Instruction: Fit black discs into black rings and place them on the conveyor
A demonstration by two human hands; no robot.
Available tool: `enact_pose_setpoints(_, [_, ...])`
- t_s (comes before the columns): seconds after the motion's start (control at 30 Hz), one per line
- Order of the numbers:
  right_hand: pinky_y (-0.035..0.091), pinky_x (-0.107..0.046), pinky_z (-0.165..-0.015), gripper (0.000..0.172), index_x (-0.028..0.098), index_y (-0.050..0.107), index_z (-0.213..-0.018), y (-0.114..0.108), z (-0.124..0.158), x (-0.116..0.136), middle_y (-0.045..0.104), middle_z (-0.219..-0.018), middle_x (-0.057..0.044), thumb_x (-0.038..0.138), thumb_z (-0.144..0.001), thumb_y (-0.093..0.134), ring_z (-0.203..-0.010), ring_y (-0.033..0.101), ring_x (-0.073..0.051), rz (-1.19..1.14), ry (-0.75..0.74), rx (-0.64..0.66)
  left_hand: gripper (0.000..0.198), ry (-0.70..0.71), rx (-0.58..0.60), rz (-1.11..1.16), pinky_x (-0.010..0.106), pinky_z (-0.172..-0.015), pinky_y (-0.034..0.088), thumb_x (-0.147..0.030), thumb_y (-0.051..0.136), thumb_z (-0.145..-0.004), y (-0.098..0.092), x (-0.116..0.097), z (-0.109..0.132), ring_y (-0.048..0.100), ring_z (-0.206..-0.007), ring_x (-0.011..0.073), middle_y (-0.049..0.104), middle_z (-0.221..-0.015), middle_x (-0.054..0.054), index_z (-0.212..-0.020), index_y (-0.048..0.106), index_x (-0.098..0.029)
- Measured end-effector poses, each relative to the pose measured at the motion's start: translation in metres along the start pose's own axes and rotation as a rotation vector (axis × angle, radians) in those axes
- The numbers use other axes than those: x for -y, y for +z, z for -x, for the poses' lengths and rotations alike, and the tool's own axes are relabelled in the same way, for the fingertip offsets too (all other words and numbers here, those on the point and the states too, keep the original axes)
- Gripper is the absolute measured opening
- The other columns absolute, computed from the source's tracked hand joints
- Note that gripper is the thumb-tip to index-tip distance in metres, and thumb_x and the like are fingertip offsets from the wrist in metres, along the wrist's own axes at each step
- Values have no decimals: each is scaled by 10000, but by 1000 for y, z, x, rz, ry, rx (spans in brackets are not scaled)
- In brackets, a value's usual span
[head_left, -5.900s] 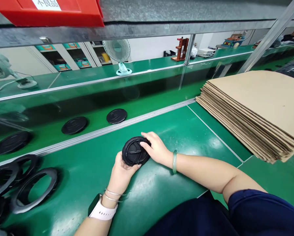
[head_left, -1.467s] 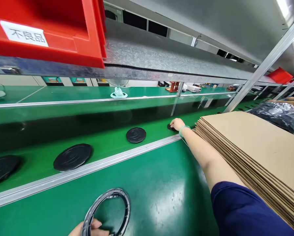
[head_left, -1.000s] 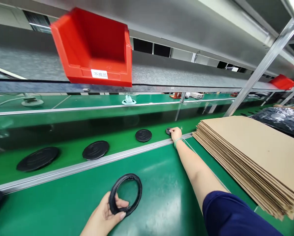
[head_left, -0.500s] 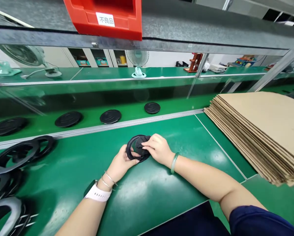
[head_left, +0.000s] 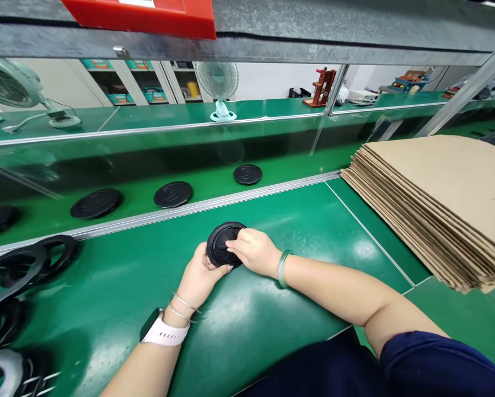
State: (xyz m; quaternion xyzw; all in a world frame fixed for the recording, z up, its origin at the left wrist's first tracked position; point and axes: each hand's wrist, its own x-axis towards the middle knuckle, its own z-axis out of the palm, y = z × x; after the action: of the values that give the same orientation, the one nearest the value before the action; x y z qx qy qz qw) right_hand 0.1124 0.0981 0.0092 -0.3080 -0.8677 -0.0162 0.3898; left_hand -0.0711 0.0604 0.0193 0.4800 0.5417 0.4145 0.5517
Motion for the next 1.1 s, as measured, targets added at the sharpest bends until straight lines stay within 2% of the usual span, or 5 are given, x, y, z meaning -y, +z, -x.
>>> enact_pose_setpoints(0.13, [502,-325,-704,254,162,699,-998,-1,1,2,592,-786,-66,195,-1003,447,-732,524,-187,40,-22,5,629,-4,-9,-15,377,-837,564,-242,892,-559,0,1,0,716,-874,227,731,-914,5,-1055,507,-212])
enact_pose_setpoints(0.3, [490,-321,-688,221,147,690,-980,-3,0,4,576,-763,-61,171,-989,470,-714,506,-186,63,-53,-53,606,-6,-7,-10,351,-777,573,-236,883,-569,0,2,0,713,-787,197,701,-832,-35,-1029,488,-213])
enact_pose_setpoints(0.47, [478,-309,-645,219,139,693,-951,-4,-1,4,558,-717,-49,161,-982,477,-680,485,-181,87,-96,-90,644,-9,6,9,357,-798,572,-246,891,-553,-1,4,-1,708,-810,184,693,-858,-41,-1053,489,-203])
enact_pose_setpoints(0.77, [516,-313,-720,203,152,699,-944,-3,0,2,608,-791,-67,251,-979,524,-759,564,-187,14,28,26,669,-11,8,-12,412,-906,558,-269,896,-542,1,2,0,705,-942,213,716,-986,14,-1076,500,-192])
enact_pose_setpoints(1.1, [503,-330,-759,218,146,681,-959,-9,-1,7,616,-839,-83,237,-988,485,-806,561,-206,41,69,116,641,-10,2,-58,383,-853,579,-276,894,-546,1,0,2,722,-879,207,729,-924,3,-1056,514,-198])
